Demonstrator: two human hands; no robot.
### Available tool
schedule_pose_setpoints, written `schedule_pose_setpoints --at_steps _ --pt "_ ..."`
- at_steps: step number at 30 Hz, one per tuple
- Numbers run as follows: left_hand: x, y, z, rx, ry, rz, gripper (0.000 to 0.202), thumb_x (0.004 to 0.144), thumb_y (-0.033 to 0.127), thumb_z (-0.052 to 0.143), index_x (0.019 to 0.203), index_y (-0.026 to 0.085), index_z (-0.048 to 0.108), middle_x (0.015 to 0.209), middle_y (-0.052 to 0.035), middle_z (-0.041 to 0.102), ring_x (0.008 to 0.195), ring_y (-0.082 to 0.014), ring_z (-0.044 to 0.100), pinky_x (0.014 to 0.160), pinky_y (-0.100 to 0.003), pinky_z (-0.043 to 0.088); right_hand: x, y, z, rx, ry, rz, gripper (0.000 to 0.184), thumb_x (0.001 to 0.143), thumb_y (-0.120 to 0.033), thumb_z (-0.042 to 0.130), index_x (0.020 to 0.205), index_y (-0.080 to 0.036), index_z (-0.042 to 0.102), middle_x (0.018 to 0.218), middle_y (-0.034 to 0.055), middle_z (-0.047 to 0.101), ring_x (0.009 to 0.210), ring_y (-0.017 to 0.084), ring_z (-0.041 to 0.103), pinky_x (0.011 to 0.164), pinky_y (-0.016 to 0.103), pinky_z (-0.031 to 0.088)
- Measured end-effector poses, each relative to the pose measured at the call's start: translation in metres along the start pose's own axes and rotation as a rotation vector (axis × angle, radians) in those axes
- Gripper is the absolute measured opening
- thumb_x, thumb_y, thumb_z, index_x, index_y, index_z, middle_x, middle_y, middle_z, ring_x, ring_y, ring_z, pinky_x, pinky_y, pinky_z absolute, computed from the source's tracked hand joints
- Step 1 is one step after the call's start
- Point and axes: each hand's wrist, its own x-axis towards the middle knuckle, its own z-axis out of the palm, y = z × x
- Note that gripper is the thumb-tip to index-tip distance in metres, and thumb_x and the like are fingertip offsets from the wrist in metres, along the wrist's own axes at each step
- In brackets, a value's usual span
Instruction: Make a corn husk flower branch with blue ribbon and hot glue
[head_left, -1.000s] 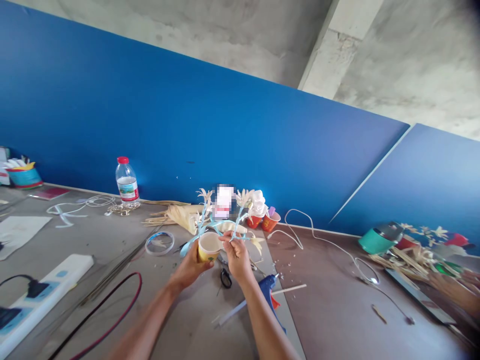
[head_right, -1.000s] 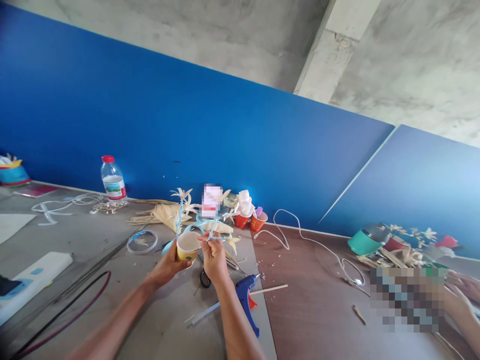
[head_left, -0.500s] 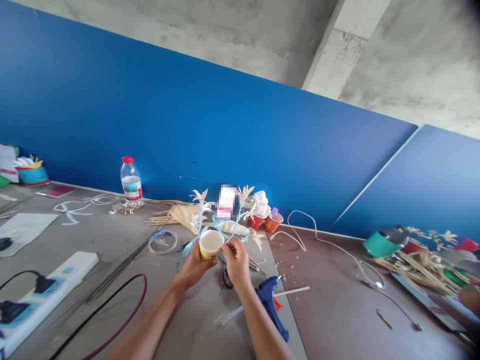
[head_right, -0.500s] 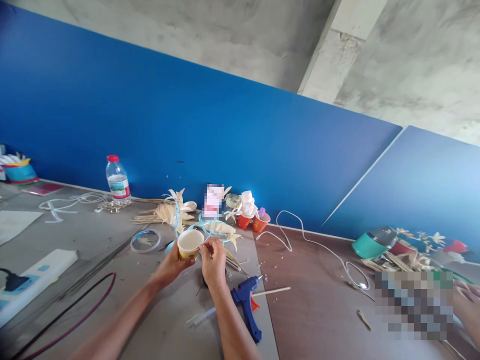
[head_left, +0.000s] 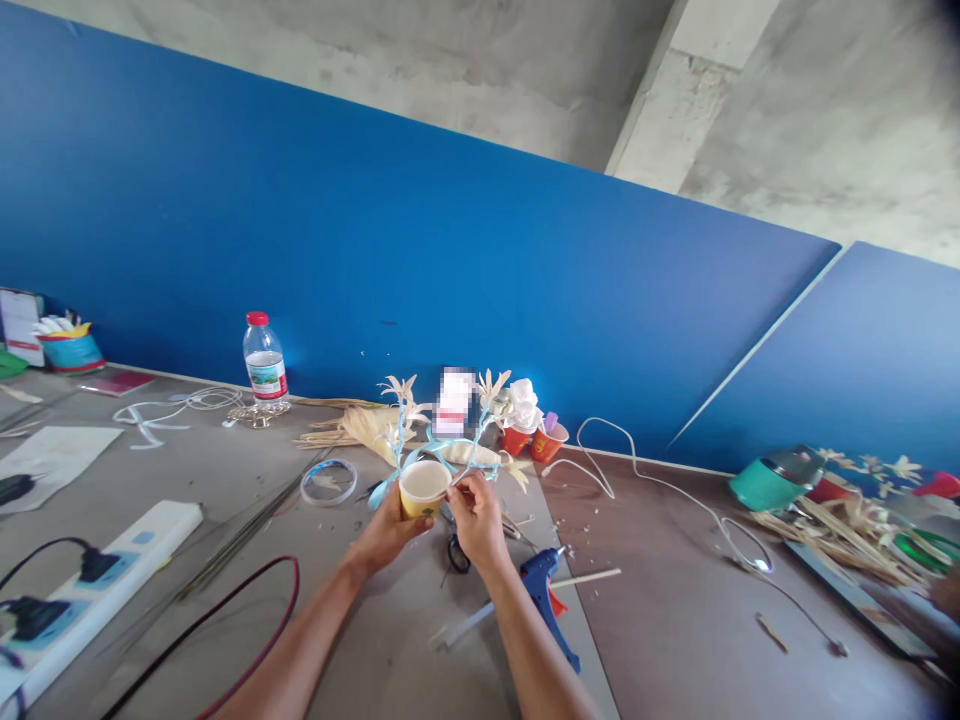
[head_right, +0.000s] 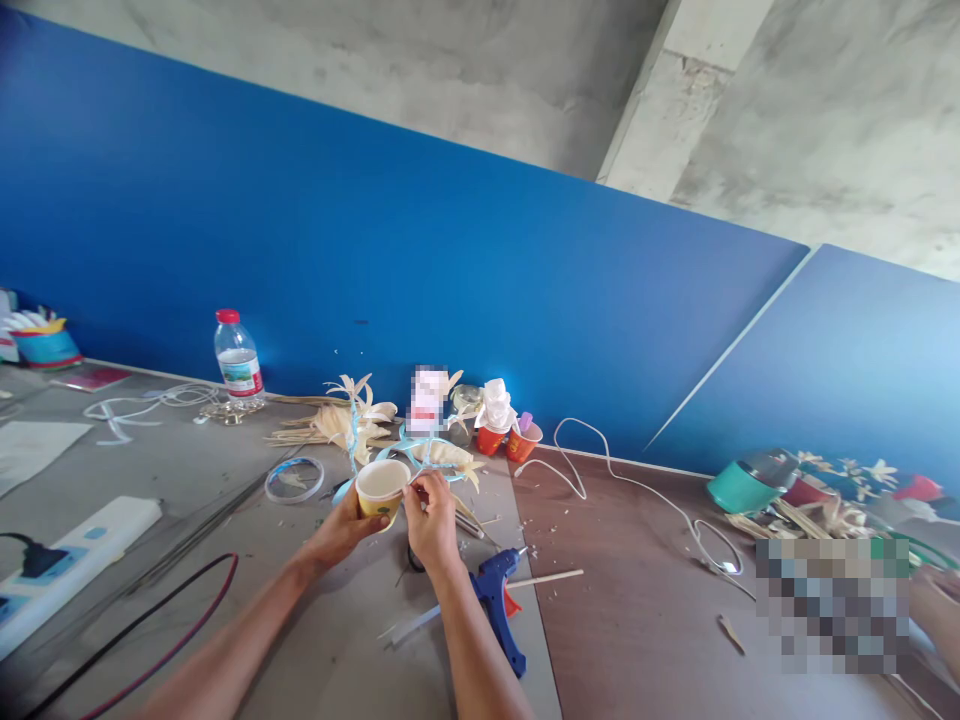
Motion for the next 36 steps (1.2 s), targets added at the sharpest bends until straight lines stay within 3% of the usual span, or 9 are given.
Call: schedule_pose_setpoints --at_steps 7,10,15,21,27,36 --pt "-0.001 0.007 0.004 0.099 0.11 -0.006 0.067 0.06 0.037 0.074 0.115 0.013 0.045 0.112 -0.0123 0.059 0.102 -0.0253 0.055 0.088 -0.038 0.045 0.001 0.0 0.003 0.126 -0.028 0.117 0.01 0.082 -0.029 0.052 0.081 -0.019 0.052 0.076 0.0024 0.056 0.072 0.015 0.055 0.066 0.027 0.046" --pt "-0.001 0.009 0.008 0.158 0.164 0.024 0.065 0.06 0.039 0.073 0.114 0.014 0.045 0.113 -0.0117 0.058 0.104 -0.0255 0.054 0.091 -0.038 0.043 -0.002 0.003 0.006 0.212 -0.031 0.134 0.022 0.079 -0.028 0.056 0.099 -0.019 0.051 0.086 0.0042 0.058 0.078 0.017 0.058 0.072 0.029 0.048" --pt "-0.001 0.007 0.008 0.233 0.189 0.049 0.063 0.061 0.037 0.072 0.114 0.015 0.045 0.113 -0.0115 0.058 0.106 -0.0252 0.054 0.092 -0.038 0.041 -0.003 0.002 0.003 0.122 -0.086 0.056 0.037 0.079 -0.022 0.056 0.115 -0.021 0.052 0.094 0.0052 0.058 0.084 0.018 0.057 0.076 0.031 0.048" --pt "-0.003 0.005 0.008 0.265 0.197 0.045 0.06 0.061 0.033 0.071 0.114 0.016 0.047 0.113 -0.0108 0.058 0.106 -0.0255 0.054 0.094 -0.04 0.039 0.0 -0.003 -0.006 0.06 -0.15 -0.003 0.028 0.074 -0.017 0.061 0.102 -0.02 0.061 0.09 0.0039 0.054 0.077 0.016 0.057 0.073 0.029 0.048" --pt "-0.004 0.006 0.007 0.33 0.221 0.017 0.059 0.061 0.027 0.07 0.114 0.015 0.048 0.114 -0.012 0.057 0.108 -0.0279 0.052 0.096 -0.046 0.036 -0.001 -0.001 -0.008 0.057 -0.125 0.018 0.019 0.074 -0.017 0.06 0.093 -0.02 0.061 0.091 0.0041 0.055 0.075 0.015 0.057 0.072 0.03 0.049" --pt "-0.002 -0.002 0.003 0.33 0.206 0.083 0.066 0.063 0.028 0.07 0.122 0.016 0.043 0.122 -0.014 0.054 0.115 -0.0276 0.048 0.099 -0.043 0.034 -0.001 0.006 -0.007 0.015 -0.072 0.043 0.012 0.075 -0.023 0.061 0.085 -0.017 0.061 0.089 0.0061 0.061 0.076 0.017 0.058 0.07 0.029 0.048"
